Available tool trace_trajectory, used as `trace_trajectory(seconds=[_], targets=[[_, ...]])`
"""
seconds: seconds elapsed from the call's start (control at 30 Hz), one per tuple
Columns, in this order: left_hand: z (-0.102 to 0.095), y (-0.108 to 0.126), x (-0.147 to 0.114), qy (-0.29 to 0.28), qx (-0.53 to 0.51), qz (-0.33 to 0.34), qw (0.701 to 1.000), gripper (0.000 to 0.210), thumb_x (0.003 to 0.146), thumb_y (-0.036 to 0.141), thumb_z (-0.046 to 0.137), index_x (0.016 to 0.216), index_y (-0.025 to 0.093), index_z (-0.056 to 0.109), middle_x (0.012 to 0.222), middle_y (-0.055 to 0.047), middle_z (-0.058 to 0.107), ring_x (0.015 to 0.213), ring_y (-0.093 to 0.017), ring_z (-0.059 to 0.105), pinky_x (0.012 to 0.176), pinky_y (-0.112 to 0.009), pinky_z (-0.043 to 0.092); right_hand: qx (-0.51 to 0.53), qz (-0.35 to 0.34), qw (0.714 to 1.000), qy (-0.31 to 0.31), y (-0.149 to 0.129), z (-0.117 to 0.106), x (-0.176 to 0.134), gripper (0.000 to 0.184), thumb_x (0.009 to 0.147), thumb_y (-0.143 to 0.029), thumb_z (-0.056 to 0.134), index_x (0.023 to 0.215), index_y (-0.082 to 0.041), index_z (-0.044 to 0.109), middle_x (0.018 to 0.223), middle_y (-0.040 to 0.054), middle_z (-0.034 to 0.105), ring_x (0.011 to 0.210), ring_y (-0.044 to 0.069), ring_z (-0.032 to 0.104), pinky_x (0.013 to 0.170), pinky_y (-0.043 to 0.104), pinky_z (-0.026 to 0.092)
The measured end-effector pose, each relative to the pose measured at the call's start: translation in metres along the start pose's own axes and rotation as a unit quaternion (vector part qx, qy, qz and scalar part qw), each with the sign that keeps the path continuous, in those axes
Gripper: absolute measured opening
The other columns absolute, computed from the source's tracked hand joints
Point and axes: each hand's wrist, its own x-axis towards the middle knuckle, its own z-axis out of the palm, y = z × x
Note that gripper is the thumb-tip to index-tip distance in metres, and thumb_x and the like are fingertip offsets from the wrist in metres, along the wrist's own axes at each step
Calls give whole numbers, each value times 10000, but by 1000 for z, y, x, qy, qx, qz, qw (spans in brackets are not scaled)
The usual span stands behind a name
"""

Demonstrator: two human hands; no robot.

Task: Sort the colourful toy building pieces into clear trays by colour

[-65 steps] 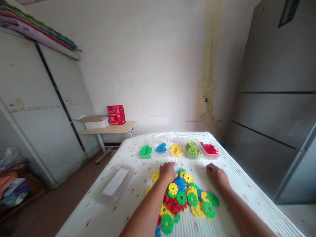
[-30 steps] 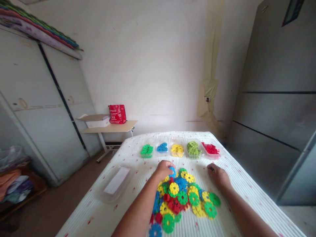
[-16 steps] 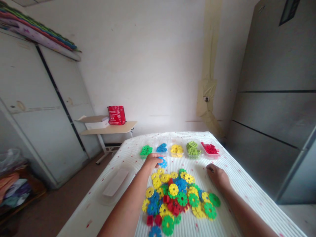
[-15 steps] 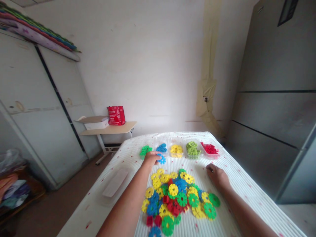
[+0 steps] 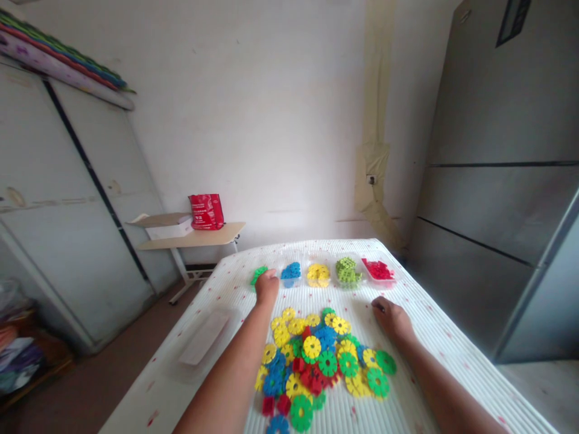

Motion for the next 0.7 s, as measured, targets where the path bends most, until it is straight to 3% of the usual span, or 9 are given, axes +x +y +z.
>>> trace_trajectory(seconds=[0.17,0.3,0.5,0.57,0.7], targets=[[-16,-7,-36,-24,-22,26,999,237,767,143,484,926,162,658,896,-41,697,798,-162,654,719,-245,503,-14,-6,1000,-1,1,1,0,171,770,-213,432,801,-211,600,785,20,663,719,150,592,600,215,356],[-39,-24,-79,-49,-17,53,997,222,720,159,476,823,179,672,899,-43,696,833,-176,646,765,-271,501,-16,-9,1000,-3,0,-1,0,174,765,-213,430,802,-215,601,792,15,664,729,147,595,604,213,359],[-68,-65,-125,-28,80,119,989,248,704,219,434,779,206,670,848,-40,691,847,-195,632,808,-304,488,20,7,999,-27,-12,-9,-5,183,765,-228,437,799,-208,616,796,23,664,737,155,597,630,227,389],[-70,-75,-132,-28,91,122,988,254,715,232,422,772,204,668,849,-46,688,841,-199,631,791,-309,492,62,-23,997,-44,-21,-10,-8,213,781,-272,442,860,-201,627,800,28,658,732,156,596,650,235,414],[-67,-84,-135,-25,91,142,985,263,727,242,406,767,191,661,840,-57,677,831,-201,625,774,-317,495,115,-166,976,-85,-45,-6,-17,337,778,-365,503,1047,-202,625,966,68,633,830,181,587,750,283,451]])
